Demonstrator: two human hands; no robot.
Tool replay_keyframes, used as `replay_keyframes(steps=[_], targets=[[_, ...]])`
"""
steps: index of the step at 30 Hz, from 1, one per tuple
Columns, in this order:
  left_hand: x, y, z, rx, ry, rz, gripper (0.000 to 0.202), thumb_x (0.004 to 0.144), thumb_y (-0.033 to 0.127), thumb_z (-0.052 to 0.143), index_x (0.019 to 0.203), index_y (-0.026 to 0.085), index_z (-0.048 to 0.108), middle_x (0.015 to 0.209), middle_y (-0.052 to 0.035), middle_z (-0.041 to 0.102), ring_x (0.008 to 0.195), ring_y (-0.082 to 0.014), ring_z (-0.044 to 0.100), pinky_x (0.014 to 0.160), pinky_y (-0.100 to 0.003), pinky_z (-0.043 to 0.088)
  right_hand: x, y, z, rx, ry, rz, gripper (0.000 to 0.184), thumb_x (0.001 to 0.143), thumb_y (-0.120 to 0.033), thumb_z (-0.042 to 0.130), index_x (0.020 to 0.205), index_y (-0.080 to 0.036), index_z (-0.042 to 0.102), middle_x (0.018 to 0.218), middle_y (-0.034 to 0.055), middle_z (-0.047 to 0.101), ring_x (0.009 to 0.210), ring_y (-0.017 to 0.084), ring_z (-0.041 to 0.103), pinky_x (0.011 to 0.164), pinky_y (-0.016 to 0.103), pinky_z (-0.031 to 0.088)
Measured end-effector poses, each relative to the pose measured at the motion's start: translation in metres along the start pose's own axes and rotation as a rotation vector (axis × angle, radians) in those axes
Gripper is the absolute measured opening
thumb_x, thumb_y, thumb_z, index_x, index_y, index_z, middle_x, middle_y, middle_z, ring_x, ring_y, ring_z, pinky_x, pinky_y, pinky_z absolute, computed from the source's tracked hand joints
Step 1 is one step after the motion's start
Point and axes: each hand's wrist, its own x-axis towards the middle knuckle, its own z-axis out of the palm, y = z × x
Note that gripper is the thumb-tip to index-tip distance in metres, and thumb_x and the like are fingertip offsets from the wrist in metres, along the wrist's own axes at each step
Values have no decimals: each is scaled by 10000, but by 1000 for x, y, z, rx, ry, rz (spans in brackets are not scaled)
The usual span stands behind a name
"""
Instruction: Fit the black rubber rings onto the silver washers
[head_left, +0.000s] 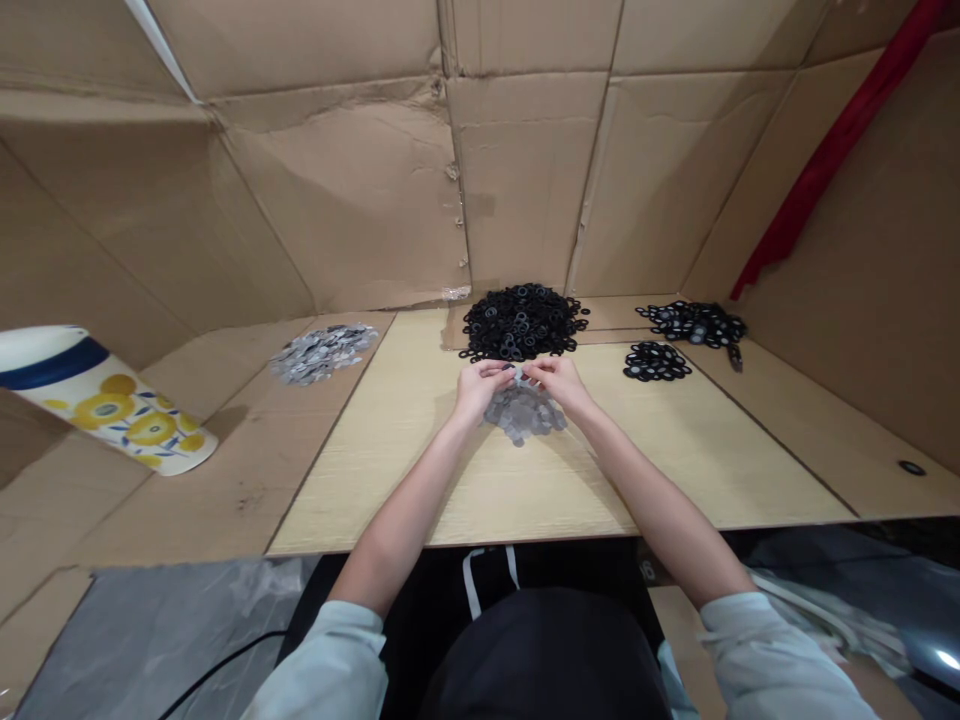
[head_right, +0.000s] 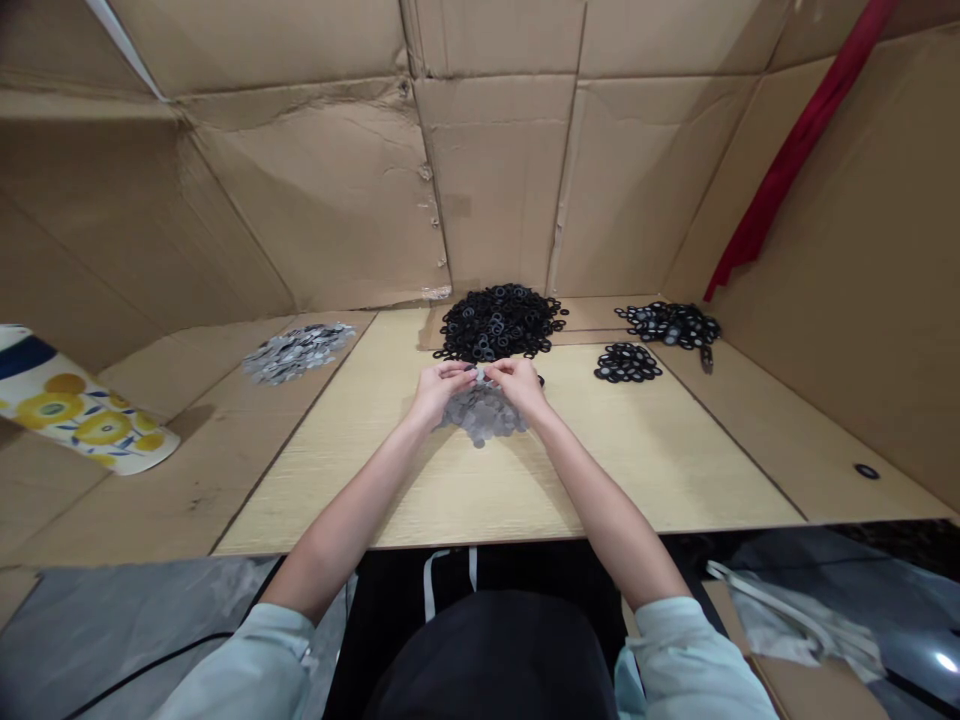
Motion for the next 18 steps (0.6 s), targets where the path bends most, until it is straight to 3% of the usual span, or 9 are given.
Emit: replay_keyframes(steps=[7, 11, 14, 18], targets=[[0, 0, 0, 16, 27, 3, 203, 559, 98, 739, 728, 96, 628, 608, -17, 641, 571, -108, 614, 749, -310, 528, 4, 4, -1, -60, 73, -54, 203, 643, -341, 563, 615, -151, 628, 626, 47, 651, 561, 139, 557, 532, 247, 425], [1, 0, -1, 22, 71, 19, 200, 567, 93, 733, 738, 94, 631, 625, -19, 643, 576, -110, 618, 781, -327, 519, 4, 6, -5, -261, 126, -96, 168, 667, -281, 537, 635, -161, 650, 644, 45, 665, 612, 165, 587, 607, 277, 444], [0, 0, -1, 15, 67, 22, 194, 575, 88, 726, 742, 87, 628, 634, -24, 644, 585, -115, 623, 796, -338, 514, 1, 6, -5, -412, 76, -162, 130, 662, -226, 553, 639, -174, 670, 661, 45, 677, 655, 183, 602, 672, 298, 441], [-1, 0, 0, -6, 54, 33, 200, 574, 96, 731, 739, 84, 618, 620, -22, 639, 596, -118, 627, 801, -339, 513, -1, 3, -1, -273, -39, -200, 217, 734, -316, 517, 738, -170, 677, 736, 52, 685, 658, 171, 598, 638, 289, 446]])
